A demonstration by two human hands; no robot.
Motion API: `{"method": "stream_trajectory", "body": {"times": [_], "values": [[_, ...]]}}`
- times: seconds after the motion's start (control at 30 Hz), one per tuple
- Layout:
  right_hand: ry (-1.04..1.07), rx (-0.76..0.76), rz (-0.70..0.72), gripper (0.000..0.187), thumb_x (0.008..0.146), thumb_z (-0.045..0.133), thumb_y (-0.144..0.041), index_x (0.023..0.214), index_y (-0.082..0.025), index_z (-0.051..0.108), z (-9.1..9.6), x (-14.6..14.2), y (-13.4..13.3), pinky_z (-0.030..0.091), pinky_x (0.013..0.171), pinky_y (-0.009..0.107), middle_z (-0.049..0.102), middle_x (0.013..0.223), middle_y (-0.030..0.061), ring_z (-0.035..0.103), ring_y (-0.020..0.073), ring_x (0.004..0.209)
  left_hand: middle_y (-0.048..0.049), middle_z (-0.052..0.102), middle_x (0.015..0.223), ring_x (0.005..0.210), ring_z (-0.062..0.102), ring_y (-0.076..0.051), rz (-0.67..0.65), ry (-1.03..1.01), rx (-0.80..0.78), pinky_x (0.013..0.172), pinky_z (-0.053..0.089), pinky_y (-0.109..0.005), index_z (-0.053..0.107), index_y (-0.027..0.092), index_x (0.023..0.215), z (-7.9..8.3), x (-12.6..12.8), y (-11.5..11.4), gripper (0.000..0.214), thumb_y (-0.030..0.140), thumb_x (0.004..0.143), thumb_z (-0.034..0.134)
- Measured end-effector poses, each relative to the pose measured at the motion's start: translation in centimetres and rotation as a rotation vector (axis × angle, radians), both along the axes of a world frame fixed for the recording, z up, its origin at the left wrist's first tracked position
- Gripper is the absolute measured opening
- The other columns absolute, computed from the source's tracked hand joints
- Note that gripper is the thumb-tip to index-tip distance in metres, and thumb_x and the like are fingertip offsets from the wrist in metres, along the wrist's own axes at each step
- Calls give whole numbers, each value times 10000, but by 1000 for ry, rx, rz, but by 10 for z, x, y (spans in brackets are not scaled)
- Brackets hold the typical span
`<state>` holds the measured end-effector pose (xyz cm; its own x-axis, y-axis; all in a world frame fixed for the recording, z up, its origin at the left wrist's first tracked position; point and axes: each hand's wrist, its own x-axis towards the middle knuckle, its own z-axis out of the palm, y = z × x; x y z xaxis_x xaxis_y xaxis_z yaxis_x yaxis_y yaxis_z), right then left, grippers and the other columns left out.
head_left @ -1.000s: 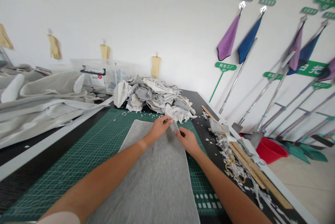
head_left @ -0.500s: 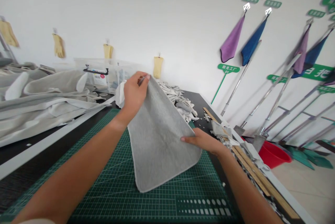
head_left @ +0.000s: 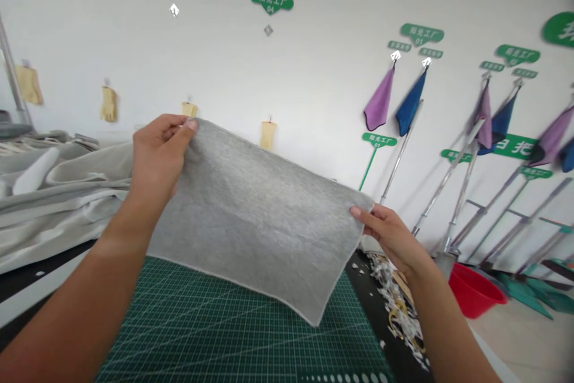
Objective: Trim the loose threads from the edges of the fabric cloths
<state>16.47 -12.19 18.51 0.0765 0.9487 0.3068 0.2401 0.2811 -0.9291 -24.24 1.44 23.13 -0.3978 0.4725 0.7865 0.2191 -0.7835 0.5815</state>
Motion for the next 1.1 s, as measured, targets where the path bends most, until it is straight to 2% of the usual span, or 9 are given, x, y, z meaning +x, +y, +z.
{"method": "stream_trajectory", "body": {"times": [0.1,0.17,0.27,0.37,0.5,0.7,0.9,1.1], "values": [[14,86,-75,433,865,678,-547,1085,-177,717,7,-5,-4,553,805,312,722,1060,99,667,220,922,22,681,938,864,556,-103,-139,4,-100,885,452,-247,696,179,1059,-1,-9,-4,296,409,876,669],[9,118,-96,431,875,663,-553,1100,-188,714,11,-8,-7,548,780,303,724,1047,89,665,215,904,27,681,937,851,548,-108,-215,33,-205,828,448,-233,704,192,1044,-2,-16,-7,312,443,862,673],[8,190,-124,388,876,676,-519,1124,-221,701,17,-9,-9,533,723,275,720,1022,55,651,191,851,28,687,926,794,532,-114,-242,91,-370,681,422,-202,707,219,1035,-3,-27,-12,372,528,831,671],[25,261,-188,324,897,649,-509,1051,-230,708,23,-8,-10,515,670,253,696,929,32,613,165,778,11,700,996,856,563,-138,-269,161,-435,636,430,-194,696,234,1034,-3,-34,-17,406,576,820,654],[26,325,-234,283,881,671,-495,915,-217,712,32,-4,-9,495,613,241,638,826,23,562,148,719,-22,699,1036,909,596,-168,-293,211,-403,615,483,-217,696,228,1000,4,-38,-24,389,565,811,654],[-21,391,-300,291,849,704,-486,955,-218,743,57,3,1,498,578,210,651,854,40,571,133,718,-59,699,941,848,644,-199,-239,218,-345,544,518,-234,707,205,976,21,-35,-27,423,553,737,710],[3,476,-390,331,717,834,-426,916,-177,743,88,10,17,546,577,178,688,884,32,610,118,704,-56,684,869,743,639,-169,-242,240,-296,523,542,-228,707,186,970,37,-34,-26,375,503,770,696],[0,517,-398,316,704,839,-359,926,-152,752,117,11,32,582,607,204,697,846,57,648,122,660,-45,678,823,659,628,-136,-223,224,-257,525,543,-225,696,177,967,58,-36,-26,314,437,792,687]]}}
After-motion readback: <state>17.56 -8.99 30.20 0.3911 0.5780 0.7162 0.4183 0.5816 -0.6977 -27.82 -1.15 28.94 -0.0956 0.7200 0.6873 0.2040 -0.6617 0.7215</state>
